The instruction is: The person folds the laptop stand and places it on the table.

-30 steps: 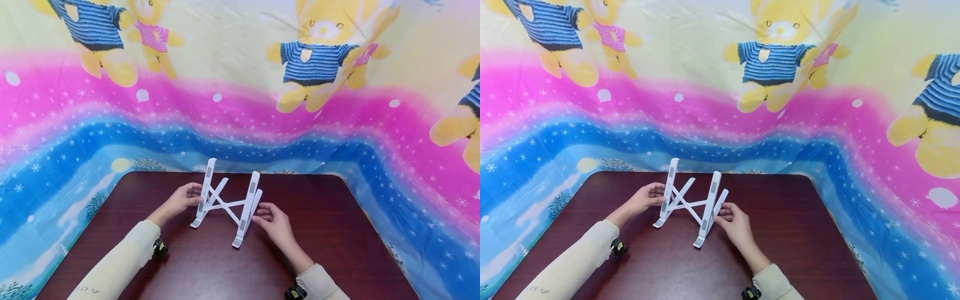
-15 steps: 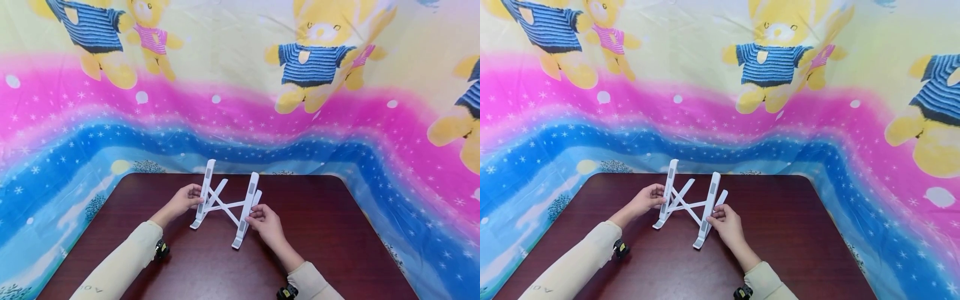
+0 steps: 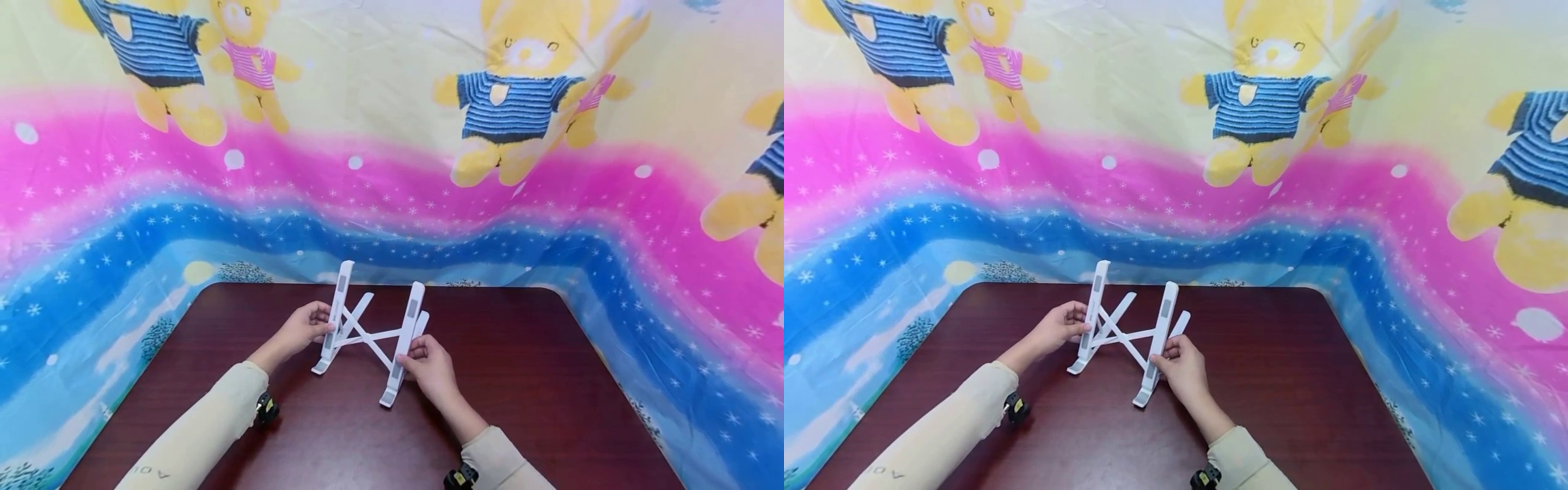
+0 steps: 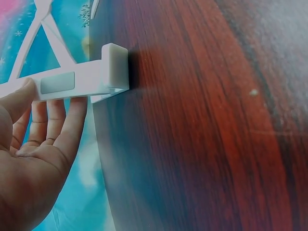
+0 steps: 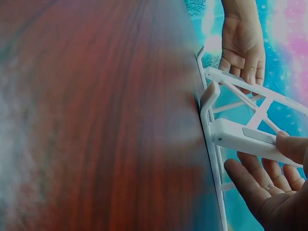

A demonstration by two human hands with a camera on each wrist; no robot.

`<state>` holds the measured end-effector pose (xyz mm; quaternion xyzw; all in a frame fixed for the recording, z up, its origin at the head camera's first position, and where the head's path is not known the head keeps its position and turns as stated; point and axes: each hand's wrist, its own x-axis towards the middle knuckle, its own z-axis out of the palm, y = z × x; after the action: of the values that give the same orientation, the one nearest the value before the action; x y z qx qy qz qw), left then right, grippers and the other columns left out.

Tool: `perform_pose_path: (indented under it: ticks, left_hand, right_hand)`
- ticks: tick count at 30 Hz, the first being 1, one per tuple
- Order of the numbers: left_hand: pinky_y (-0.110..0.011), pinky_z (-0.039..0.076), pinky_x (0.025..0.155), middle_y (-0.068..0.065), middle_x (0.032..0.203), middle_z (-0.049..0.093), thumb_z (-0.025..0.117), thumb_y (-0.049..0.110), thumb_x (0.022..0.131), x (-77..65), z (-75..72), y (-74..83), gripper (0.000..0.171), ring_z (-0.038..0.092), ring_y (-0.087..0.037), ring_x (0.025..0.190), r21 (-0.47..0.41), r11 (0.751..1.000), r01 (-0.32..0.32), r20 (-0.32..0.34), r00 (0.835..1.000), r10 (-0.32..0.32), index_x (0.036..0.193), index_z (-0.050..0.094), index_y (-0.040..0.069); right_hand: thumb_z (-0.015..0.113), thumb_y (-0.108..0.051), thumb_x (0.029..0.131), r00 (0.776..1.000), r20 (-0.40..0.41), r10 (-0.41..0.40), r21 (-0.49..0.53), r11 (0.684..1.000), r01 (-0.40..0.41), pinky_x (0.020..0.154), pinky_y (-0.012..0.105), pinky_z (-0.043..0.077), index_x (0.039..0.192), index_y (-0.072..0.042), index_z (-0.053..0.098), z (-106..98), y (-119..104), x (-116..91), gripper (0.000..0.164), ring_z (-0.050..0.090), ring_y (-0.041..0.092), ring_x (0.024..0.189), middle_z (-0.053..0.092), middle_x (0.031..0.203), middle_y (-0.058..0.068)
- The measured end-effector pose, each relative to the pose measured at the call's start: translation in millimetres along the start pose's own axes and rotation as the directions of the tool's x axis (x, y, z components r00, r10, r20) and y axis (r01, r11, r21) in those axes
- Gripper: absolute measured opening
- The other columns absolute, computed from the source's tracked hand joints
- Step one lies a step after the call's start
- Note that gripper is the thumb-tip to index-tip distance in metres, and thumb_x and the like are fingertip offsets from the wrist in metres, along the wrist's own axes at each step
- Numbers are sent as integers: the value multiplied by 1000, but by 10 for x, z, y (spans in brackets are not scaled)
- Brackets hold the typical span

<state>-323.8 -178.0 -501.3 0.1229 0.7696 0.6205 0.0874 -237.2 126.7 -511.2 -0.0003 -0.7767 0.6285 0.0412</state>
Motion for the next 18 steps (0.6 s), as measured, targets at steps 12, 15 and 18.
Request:
perform_pose_path:
  ticks: [12,15,18]
  left_hand:
    - [-54,61,84,-19,107,62,64,-2,98,-18,18,2,29,68,-22,93,1,1000,-1,-6,1000,1,124,53,-7]
    - [-53,61,84,-19,106,61,64,-3,98,-24,26,-3,29,68,-22,93,-5,1000,2,-10,1000,-2,124,52,-8]
    - [-51,62,81,-18,104,61,64,-3,98,-42,43,-11,27,68,-23,91,-14,1000,11,-11,1000,-11,121,53,-7]
  right_hand:
    - [80,-3,87,999,29,18,56,998,-20,64,51,63,104,0,56,18,5,12,30,73,26,68,66,88,15]
    - [79,-2,87,999,31,10,45,999,-12,64,50,63,105,1,56,8,0,15,30,72,24,67,66,88,15]
    - [79,-1,87,1000,23,8,45,999,-9,63,51,63,105,0,56,-23,0,32,29,72,25,67,66,88,15]
